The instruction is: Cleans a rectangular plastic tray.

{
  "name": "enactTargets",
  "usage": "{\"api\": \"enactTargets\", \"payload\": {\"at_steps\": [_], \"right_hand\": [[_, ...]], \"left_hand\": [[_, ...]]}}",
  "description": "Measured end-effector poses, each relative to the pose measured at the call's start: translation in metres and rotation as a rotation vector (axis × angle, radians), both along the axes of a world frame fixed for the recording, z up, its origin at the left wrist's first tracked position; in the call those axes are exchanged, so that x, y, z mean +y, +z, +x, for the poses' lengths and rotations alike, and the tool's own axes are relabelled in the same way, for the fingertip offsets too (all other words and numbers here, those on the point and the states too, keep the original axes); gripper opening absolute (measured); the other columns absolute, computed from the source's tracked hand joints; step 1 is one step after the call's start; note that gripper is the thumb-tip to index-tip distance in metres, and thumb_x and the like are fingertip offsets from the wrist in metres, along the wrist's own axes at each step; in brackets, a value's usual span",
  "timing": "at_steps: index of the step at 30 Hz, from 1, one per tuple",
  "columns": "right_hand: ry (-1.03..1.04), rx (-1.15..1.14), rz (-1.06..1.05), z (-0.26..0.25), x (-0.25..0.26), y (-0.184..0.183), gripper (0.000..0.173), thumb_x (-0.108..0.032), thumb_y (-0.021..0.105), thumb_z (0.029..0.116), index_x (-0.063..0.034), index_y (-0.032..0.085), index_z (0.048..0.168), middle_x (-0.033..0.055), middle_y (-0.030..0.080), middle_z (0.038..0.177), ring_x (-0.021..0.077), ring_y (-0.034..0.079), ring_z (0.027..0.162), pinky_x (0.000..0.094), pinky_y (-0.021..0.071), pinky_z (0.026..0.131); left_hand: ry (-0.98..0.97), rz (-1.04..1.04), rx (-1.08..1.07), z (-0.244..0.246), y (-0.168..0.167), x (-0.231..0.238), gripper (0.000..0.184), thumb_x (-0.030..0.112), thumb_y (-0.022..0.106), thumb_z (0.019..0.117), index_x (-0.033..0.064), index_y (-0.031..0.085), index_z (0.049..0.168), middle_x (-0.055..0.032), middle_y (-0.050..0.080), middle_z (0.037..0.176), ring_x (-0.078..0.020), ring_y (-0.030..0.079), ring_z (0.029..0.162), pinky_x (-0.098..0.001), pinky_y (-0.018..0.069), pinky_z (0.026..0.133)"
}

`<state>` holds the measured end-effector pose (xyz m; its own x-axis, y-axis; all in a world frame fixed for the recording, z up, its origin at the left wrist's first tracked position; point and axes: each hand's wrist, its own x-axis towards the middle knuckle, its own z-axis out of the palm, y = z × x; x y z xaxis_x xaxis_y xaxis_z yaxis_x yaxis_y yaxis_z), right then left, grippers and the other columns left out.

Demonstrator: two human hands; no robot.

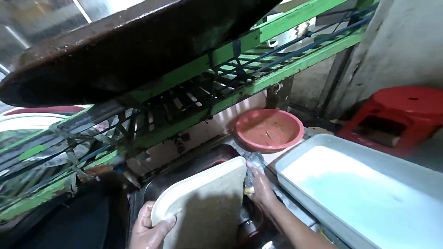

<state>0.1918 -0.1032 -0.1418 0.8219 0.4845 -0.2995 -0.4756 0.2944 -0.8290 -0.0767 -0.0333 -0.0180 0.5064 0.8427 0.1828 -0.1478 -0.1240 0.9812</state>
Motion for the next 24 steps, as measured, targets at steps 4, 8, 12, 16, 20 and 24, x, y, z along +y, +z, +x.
{"api": "enactTargets", "payload": {"at_steps": [4,8,12,16,20,24], "right_hand": [[0.05,-0.374,-0.113,0.012,-0.004,0.061,0.036,-0.023,0.056,0.1055,-0.0006,0.057,0.133,0.0107,0.067,0.106,0.0132,0.065,0.087,0.0347,0.0567,0.08],[0.301,-0.714,-0.272,-0.012,0.006,0.126,0.057,-0.035,0.07,0.0974,-0.0097,0.052,0.146,0.0176,0.07,0.113,0.0291,0.07,0.095,0.0523,0.0577,0.083],[0.548,-0.931,-0.356,-0.034,0.021,0.12,0.053,-0.047,0.073,0.091,-0.0128,0.061,0.131,0.0094,0.071,0.108,0.0235,0.069,0.102,0.0505,0.0561,0.091],[0.57,-0.935,-0.59,0.003,0.01,0.03,0.06,-0.042,0.069,0.0954,-0.0097,0.057,0.144,0.0183,0.067,0.129,0.0338,0.063,0.123,0.0563,0.0469,0.108],[0.51,-0.699,-0.779,0.053,-0.005,-0.019,0.058,-0.034,0.064,0.1015,-0.0039,0.049,0.149,0.026,0.061,0.136,0.0405,0.059,0.127,0.0583,0.0437,0.11],[0.261,-0.598,-0.592,0.061,-0.034,0.021,0.046,-0.021,0.069,0.0984,0.0018,0.057,0.136,0.0257,0.067,0.116,0.0357,0.066,0.105,0.0551,0.052,0.095]], "left_hand": [[-0.146,0.028,0.258,-0.036,0.017,0.024,0.047,-0.014,0.066,0.0777,0.0114,0.058,0.117,0.0083,0.076,0.096,-0.0047,0.073,0.087,-0.0271,0.0626,0.08],[-0.333,0.108,0.815,-0.025,0.043,0.03,0.035,0.002,0.074,0.0834,0.0032,0.06,0.116,-0.0033,0.072,0.094,-0.0107,0.071,0.083,-0.0333,0.0605,0.076],[-0.236,0.05,0.575,-0.02,0.006,0.014,0.05,-0.008,0.071,0.0789,-0.0004,0.055,0.125,-0.0022,0.074,0.103,-0.0084,0.073,0.091,-0.0312,0.0626,0.082],[-0.118,-0.079,0.395,-0.056,-0.035,0.024,0.052,-0.016,0.064,0.0809,0.0007,0.049,0.128,-0.0009,0.075,0.102,-0.0111,0.074,0.091,-0.0343,0.0635,0.083],[-0.058,-0.118,0.335,-0.074,-0.051,0.033,0.053,-0.018,0.06,0.0807,0.0033,0.048,0.128,-0.0001,0.076,0.1,-0.0115,0.075,0.09,-0.0339,0.0638,0.081],[-0.008,-0.093,0.268,-0.092,-0.041,0.044,0.053,-0.016,0.059,0.08,0.0055,0.049,0.128,0.0014,0.077,0.097,-0.0118,0.075,0.086,-0.0341,0.0646,0.078]]}}
